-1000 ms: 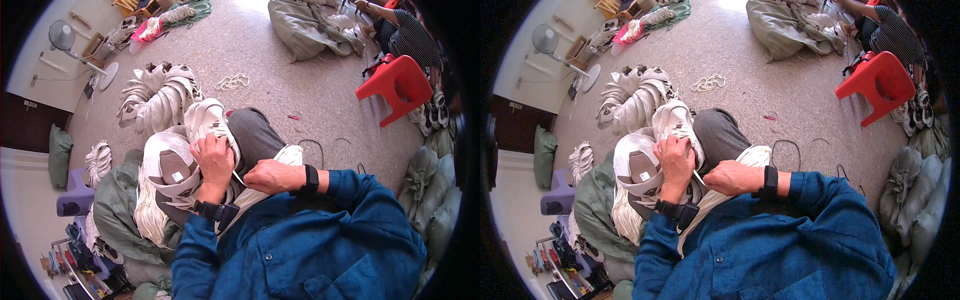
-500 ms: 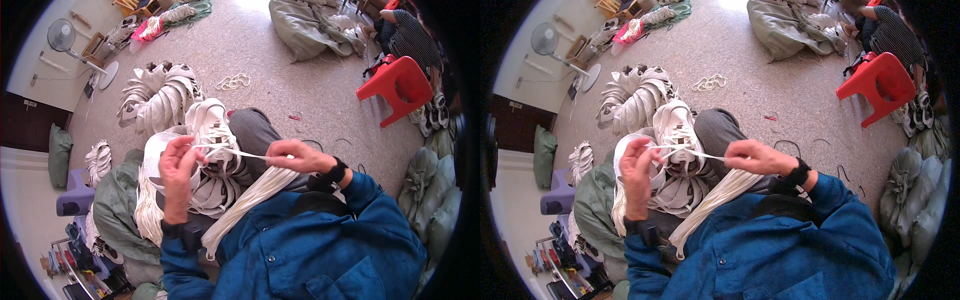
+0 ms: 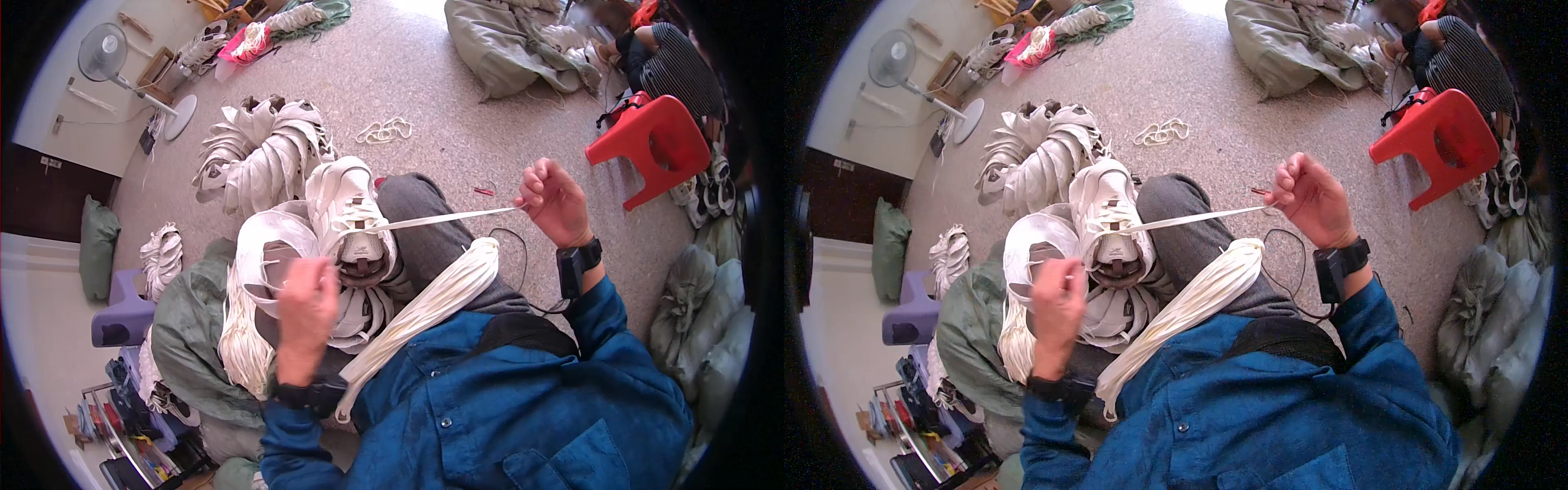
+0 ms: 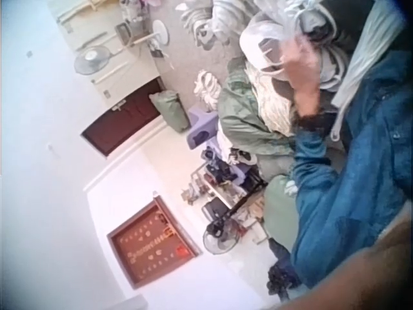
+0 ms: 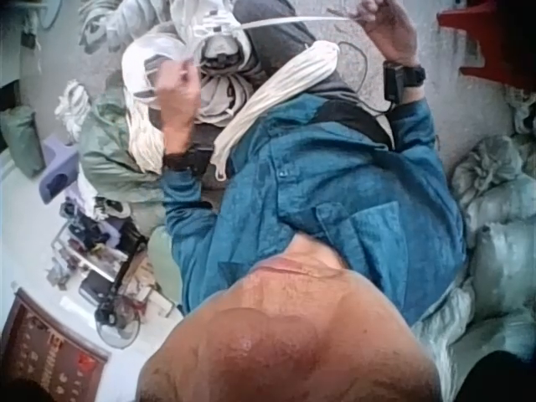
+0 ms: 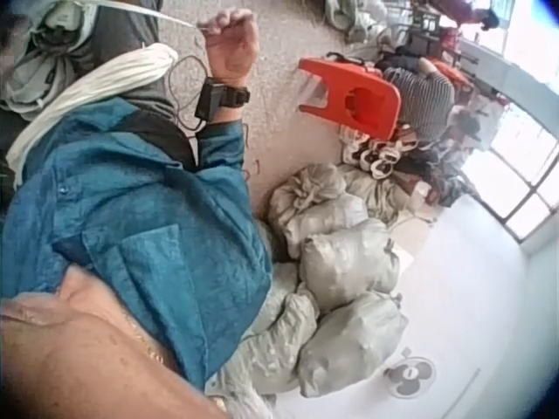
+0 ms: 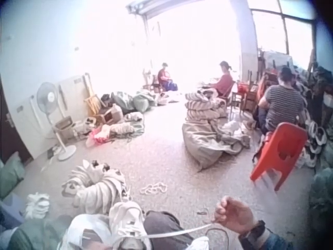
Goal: Insert and thread laces through the eyelets of a shoe upper.
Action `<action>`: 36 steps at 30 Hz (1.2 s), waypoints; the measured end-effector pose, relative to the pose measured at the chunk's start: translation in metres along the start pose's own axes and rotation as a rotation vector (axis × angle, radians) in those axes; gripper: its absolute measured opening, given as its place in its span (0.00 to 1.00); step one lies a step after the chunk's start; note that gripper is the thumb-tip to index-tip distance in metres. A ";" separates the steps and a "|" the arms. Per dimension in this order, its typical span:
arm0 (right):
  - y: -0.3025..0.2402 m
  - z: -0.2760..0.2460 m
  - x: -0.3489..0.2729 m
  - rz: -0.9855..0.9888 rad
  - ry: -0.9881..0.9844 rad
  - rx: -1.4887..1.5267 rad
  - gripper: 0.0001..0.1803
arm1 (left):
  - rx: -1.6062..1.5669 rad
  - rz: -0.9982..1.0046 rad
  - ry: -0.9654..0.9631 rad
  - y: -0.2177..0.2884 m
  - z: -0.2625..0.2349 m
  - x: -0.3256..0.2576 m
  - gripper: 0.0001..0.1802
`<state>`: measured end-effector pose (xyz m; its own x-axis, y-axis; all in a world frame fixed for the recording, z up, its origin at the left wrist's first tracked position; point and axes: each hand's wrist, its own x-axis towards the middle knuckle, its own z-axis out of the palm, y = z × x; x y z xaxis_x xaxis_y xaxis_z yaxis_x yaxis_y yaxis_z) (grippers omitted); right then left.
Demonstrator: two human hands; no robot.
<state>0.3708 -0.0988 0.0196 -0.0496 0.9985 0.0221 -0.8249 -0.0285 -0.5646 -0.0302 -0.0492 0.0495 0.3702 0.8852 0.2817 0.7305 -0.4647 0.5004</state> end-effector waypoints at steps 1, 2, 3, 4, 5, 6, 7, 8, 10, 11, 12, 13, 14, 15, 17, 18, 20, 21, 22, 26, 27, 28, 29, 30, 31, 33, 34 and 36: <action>0.000 0.000 0.001 -0.036 -0.001 -0.170 0.14 | -0.160 -0.042 -0.108 0.014 0.013 -0.002 0.11; 0.003 0.001 0.004 -0.035 0.001 -0.172 0.14 | -0.199 -0.107 -0.170 0.023 0.028 -0.001 0.11; 0.011 0.004 0.008 0.024 0.085 -0.420 0.12 | -0.238 -0.171 -0.232 0.028 0.041 0.001 0.11; 0.017 0.006 0.014 0.086 0.171 -0.670 0.12 | -0.243 -0.172 -0.233 0.029 0.051 0.004 0.11; 0.026 0.009 0.021 0.097 0.090 -0.785 0.16 | -0.229 -0.144 -0.193 0.027 0.062 0.006 0.11; 0.036 0.017 0.025 0.074 0.028 -0.872 0.15 | -0.214 -0.117 -0.153 0.025 0.072 0.008 0.12; 0.048 0.025 0.030 0.063 -0.027 -0.858 0.15 | -0.244 -0.148 -0.138 0.024 0.080 0.008 0.13; 0.061 0.031 0.034 0.142 -0.049 -0.840 0.13 | -0.244 -0.144 -0.143 0.023 0.084 0.009 0.13; 0.097 0.031 0.039 0.220 -0.136 -0.901 0.06 | -0.252 -0.208 -0.112 0.025 0.089 0.009 0.12; 0.102 0.047 0.039 0.260 -0.203 -1.104 0.05 | -0.252 -0.206 -0.117 0.025 0.090 0.009 0.12; 0.112 0.053 0.041 0.204 -0.239 -1.245 0.05 | -0.221 -0.192 -0.093 0.025 0.091 0.009 0.11; 0.127 0.041 0.045 -0.073 -0.289 -1.374 0.05 | -0.194 -0.174 -0.071 0.027 0.093 0.009 0.10; 0.138 0.037 0.050 -0.358 -0.346 -1.485 0.06 | -0.195 -0.174 -0.072 0.028 0.094 0.009 0.10; 0.143 0.032 0.051 -0.358 -0.344 -1.486 0.06 | -0.205 -0.186 -0.062 0.028 0.095 0.008 0.09; 0.144 0.038 0.055 -0.173 -0.213 -1.514 0.05 | -0.214 -0.199 -0.046 0.026 0.096 0.008 0.08; 0.147 0.040 0.057 -0.174 -0.215 -1.515 0.05 | -0.236 -0.217 -0.040 0.025 0.097 0.008 0.07; 0.152 0.041 0.057 -0.182 -0.201 -1.536 0.06 | -0.261 -0.231 -0.036 0.024 0.097 0.008 0.07; 0.154 0.041 0.057 -0.183 -0.200 -1.538 0.06 | -0.266 -0.232 -0.031 0.024 0.097 0.009 0.07; 0.156 0.041 0.058 -0.179 -0.195 -1.556 0.06 | -0.270 -0.234 -0.026 0.024 0.098 0.009 0.06; 0.161 0.047 0.055 -0.211 -0.167 -1.628 0.06 | -0.339 -0.258 0.001 0.026 0.098 0.007 0.06; 0.159 0.048 0.055 -0.211 -0.168 -1.628 0.06 | -0.370 -0.267 0.010 0.026 0.097 0.007 0.06; 0.158 0.051 0.054 -0.233 -0.191 -1.673 0.07 | -0.400 -0.276 0.020 0.027 0.096 0.007 0.06; 0.157 0.053 0.054 -0.254 -0.215 -1.719 0.07 | -0.399 -0.277 0.021 0.026 0.097 0.006 0.06; 0.157 0.052 0.054 -0.255 -0.216 -1.718 0.07 | -0.412 -0.278 0.026 0.023 0.099 0.005 0.06; 0.157 0.050 0.055 -0.247 -0.238 -1.694 0.07 | -0.426 -0.279 0.031 0.024 0.099 0.006 0.05; 0.158 0.047 0.057 -0.239 -0.260 -1.670 0.07 | -0.433 -0.280 0.024 0.025 0.098 0.007 0.05; 0.159 0.046 0.059 -0.224 -0.270 -1.640 0.06 | -0.440 -0.282 0.016 0.026 0.097 0.007 0.05; 0.159 0.045 0.059 -0.207 -0.281 -1.610 0.06 | -0.481 -0.297 -0.004 0.023 0.097 0.005 0.04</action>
<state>0.2109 -0.0468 -0.0316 -0.2622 0.9347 0.2402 0.5577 0.3499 -0.7527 0.0441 -0.0535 -0.0168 0.1913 0.9791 0.0688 0.4604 -0.1514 0.8747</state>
